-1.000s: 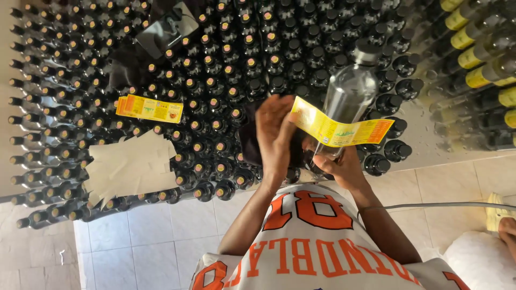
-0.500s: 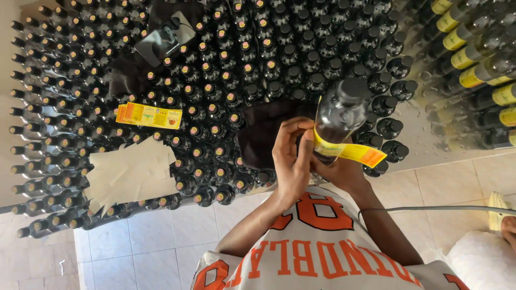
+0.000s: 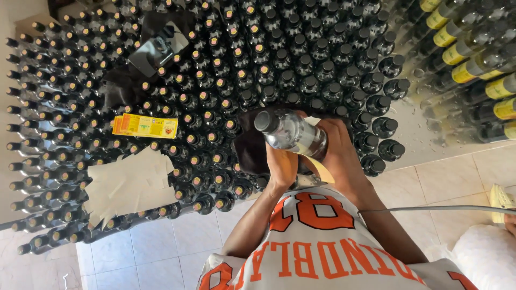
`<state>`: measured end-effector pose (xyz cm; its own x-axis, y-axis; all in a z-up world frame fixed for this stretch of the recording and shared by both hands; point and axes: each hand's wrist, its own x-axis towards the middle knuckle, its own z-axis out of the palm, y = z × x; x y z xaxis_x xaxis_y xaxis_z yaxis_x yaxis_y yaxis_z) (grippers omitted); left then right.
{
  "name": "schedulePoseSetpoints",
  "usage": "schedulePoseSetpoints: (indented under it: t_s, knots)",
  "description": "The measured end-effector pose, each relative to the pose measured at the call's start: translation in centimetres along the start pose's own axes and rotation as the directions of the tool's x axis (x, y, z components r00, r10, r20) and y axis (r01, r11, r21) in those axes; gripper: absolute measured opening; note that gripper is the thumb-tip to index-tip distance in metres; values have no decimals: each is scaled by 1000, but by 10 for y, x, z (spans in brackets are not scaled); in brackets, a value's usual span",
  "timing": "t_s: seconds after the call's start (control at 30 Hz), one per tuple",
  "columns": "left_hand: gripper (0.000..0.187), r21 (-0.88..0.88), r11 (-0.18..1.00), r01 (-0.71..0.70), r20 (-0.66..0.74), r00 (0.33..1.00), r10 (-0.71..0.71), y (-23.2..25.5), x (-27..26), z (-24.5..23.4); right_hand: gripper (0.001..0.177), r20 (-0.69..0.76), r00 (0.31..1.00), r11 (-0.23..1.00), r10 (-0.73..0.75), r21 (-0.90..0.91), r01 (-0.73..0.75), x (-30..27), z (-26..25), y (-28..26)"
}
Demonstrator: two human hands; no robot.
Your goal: The person is manually applying adhesive labels to plastic bottles in a production environment.
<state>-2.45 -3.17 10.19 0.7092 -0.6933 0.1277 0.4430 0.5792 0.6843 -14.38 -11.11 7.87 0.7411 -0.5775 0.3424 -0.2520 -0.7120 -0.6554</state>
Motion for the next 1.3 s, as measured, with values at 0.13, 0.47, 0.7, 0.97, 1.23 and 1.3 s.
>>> schedulePoseSetpoints:
  t_s: [0.13,0.47,0.7,0.97,1.23,1.3]
  knots:
    - [32,-100,994,-39,-28,999,36,-20,-6,-19,73,65,998,1000,-9,10,8,5,-10,-8]
    - [44,-143,986,88,-124,987,-106,-69,-8,-51,75,314,889,921,332,97,-378,4,-9,-8]
    - [65,28,968,248,-64,967,-246,-80,-12,-63,66,477,827,738,299,434,-517,-7,-8,21]
    - [85,207,958,198,-44,980,-193,-63,-18,-36,78,496,833,661,246,543,-518,-37,-3,42]
    - [90,263,948,176,-43,984,-171,-70,-17,-45,62,261,935,854,240,402,-331,-23,-16,37]
    - [90,265,950,167,-79,985,-152,-72,-14,-46,75,213,951,910,224,303,-282,-21,-13,34]
